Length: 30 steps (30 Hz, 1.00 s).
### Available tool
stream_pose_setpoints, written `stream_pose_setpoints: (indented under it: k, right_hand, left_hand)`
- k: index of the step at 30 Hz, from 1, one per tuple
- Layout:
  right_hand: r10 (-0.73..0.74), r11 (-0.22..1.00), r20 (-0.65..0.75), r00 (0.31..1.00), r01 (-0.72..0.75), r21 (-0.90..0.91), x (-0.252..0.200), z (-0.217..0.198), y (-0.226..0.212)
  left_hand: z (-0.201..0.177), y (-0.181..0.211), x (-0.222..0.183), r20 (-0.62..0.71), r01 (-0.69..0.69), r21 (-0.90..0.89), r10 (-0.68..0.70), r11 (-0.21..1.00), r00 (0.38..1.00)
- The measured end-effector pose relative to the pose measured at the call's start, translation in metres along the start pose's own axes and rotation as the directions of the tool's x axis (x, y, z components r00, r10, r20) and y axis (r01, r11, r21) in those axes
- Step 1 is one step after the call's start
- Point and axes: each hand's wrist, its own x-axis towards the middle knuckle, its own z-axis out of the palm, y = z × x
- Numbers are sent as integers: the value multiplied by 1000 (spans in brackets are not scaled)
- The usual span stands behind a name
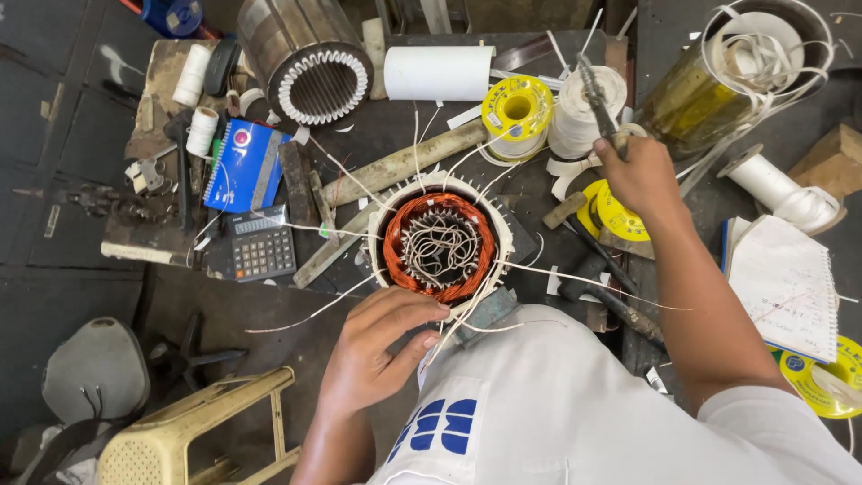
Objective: Repairing an electric motor stator by winding and securing copper wires using pliers.
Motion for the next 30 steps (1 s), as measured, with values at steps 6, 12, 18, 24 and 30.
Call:
stream_pose_setpoints:
  k: [6, 12, 18, 24, 30]
  right_hand:
    - [22, 826, 136, 991, -94, 556, -4, 12, 54]
    - [56, 800, 151, 987, -135, 585, -2, 20, 87]
    - [-112, 832, -32, 993, 111, 544, -2, 25, 92]
    - [-79, 945, -111, 991, 110, 308, -30, 7, 57]
    - [-82, 959, -195, 977, 130, 251, -31, 14, 62]
  left_hand:
    - [-2, 7, -9, -35, 42, 7, -41, 999, 999]
    - [6, 13, -16, -14, 63, -17, -63, 998, 998]
    - [0, 7, 22, 75, -55, 21, 53, 998, 996]
    - [54, -33, 174, 461, -6, 493, -255, 870, 850]
    - [170, -125, 259, 378, 48, 476, -254, 878, 890]
